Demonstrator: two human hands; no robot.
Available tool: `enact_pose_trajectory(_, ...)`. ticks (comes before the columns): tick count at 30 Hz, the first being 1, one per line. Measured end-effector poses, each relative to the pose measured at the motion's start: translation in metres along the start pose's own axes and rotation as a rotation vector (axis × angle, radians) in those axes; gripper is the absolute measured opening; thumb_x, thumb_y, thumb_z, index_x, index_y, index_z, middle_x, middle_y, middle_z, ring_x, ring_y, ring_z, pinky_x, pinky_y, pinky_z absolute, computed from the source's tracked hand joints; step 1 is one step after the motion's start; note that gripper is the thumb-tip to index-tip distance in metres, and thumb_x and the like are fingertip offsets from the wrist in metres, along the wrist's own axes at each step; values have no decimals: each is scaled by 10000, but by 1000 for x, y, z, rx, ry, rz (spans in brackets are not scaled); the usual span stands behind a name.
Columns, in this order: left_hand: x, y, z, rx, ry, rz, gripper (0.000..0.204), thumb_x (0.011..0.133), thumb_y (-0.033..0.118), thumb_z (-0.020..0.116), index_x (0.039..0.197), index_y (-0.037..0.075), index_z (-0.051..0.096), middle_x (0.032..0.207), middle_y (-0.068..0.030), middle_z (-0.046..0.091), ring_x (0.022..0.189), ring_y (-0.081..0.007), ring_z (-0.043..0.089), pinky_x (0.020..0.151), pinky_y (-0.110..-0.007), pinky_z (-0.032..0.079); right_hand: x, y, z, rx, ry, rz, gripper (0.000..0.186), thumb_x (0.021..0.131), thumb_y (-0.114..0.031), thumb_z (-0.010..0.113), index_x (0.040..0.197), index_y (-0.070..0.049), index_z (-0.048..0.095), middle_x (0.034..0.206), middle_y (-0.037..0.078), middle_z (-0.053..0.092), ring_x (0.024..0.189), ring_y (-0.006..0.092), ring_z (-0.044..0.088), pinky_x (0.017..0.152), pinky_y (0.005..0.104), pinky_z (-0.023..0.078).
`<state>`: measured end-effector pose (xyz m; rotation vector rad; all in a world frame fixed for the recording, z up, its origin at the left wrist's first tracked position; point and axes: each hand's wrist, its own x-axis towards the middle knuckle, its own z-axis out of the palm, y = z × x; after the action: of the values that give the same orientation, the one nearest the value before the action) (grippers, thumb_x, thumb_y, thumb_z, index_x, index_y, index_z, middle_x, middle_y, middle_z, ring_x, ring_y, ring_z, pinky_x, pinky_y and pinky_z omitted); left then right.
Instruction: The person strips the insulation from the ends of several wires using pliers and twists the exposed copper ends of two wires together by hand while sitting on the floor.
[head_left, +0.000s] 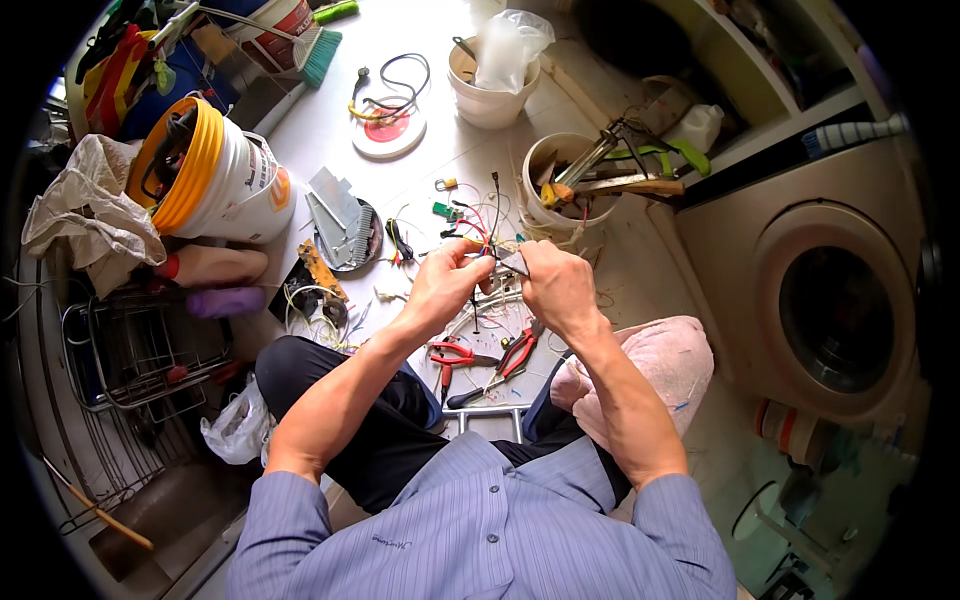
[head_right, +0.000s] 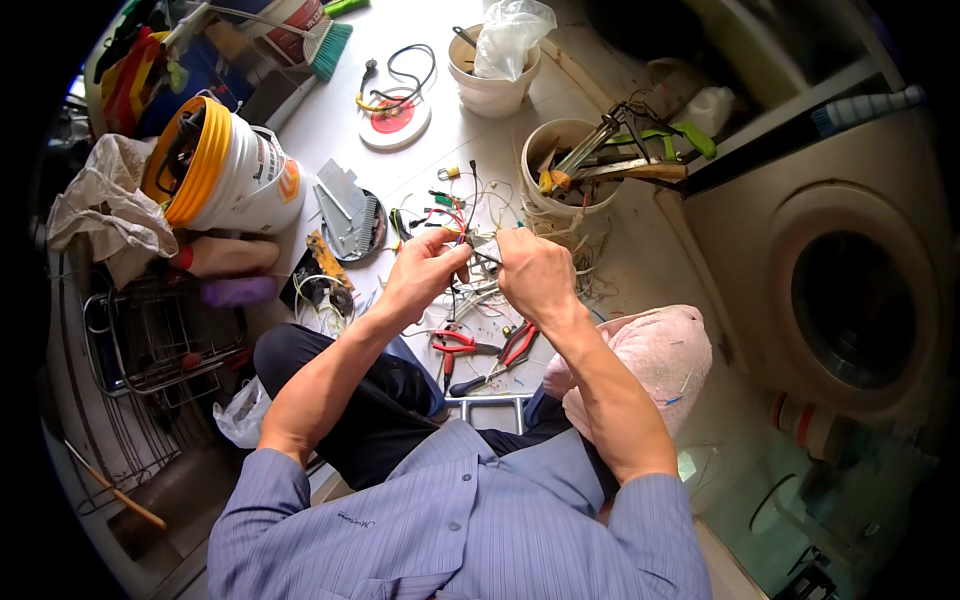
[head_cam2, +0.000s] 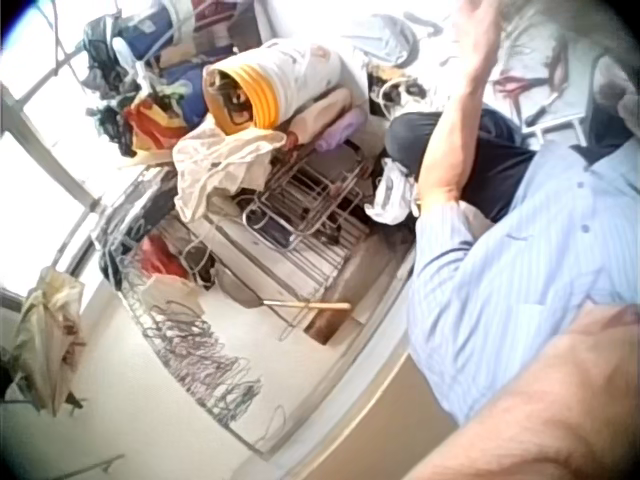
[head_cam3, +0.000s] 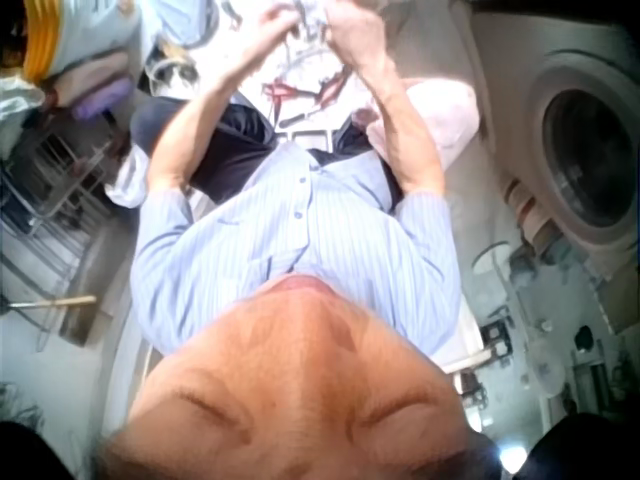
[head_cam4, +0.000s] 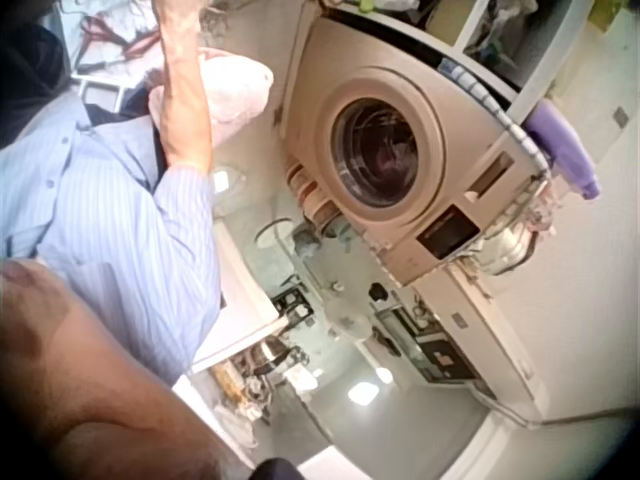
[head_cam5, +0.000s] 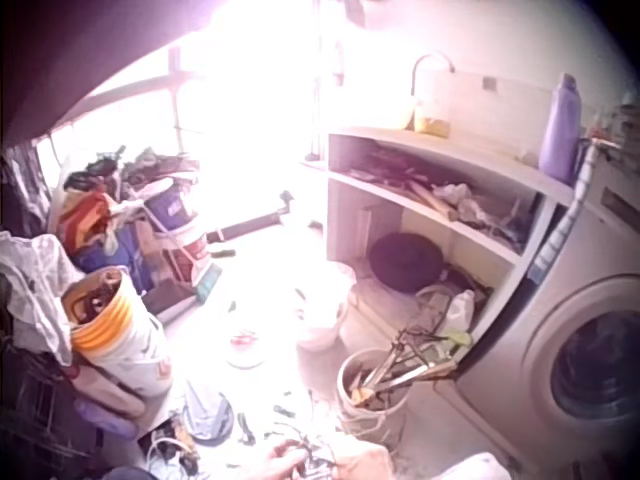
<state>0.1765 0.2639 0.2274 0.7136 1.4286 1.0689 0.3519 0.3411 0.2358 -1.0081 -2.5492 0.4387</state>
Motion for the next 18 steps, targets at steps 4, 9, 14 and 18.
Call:
enact_pose_trajectory(4, 11, -9, 4, 69, 18, 24, 338, 932, 160, 651, 1198, -21, 549, 715, -45, 681, 510, -33, 444, 457, -201, 335, 0, 5, 4, -38, -18, -1, 25, 806, -52, 563, 831, -52, 562, 784, 152, 640, 701, 349, 671, 621, 462, 549)
enact_pose_trajectory(9, 13, -8, 9, 142, 34, 24, 335, 912, 150, 658, 1168, -41, 555, 729, -67, 704, 506, -39, 454, 449, -209, 342, -1, 18, 10, -89, -29, -11, 3, 823, -60, 562, 824, -57, 563, 774, 148, 640, 695, 341, 671, 614, 457, 550)
enact_pose_trajectory(14, 12, -4, 8, 122, -2, -34, 252, 910, 133, 649, 1089, -41, 609, 742, -68, 710, 518, -35, 469, 457, -208, 350, 1, 14, 7, -69, -25, -27, 27, 847, -76, 562, 829, -58, 570, 777, 145, 644, 696, 336, 672, 612, 449, 553)
enact_pose_trajectory(18, 14, -7, 4, 139, -50, -59, 194, 869, 149, 632, 931, -25, 691, 715, -47, 703, 568, -58, 522, 522, -241, 404, 0, 12, 8, -83, -45, -37, 43, 861, -88, 559, 835, -59, 577, 787, 146, 652, 703, 334, 678, 615, 444, 559)
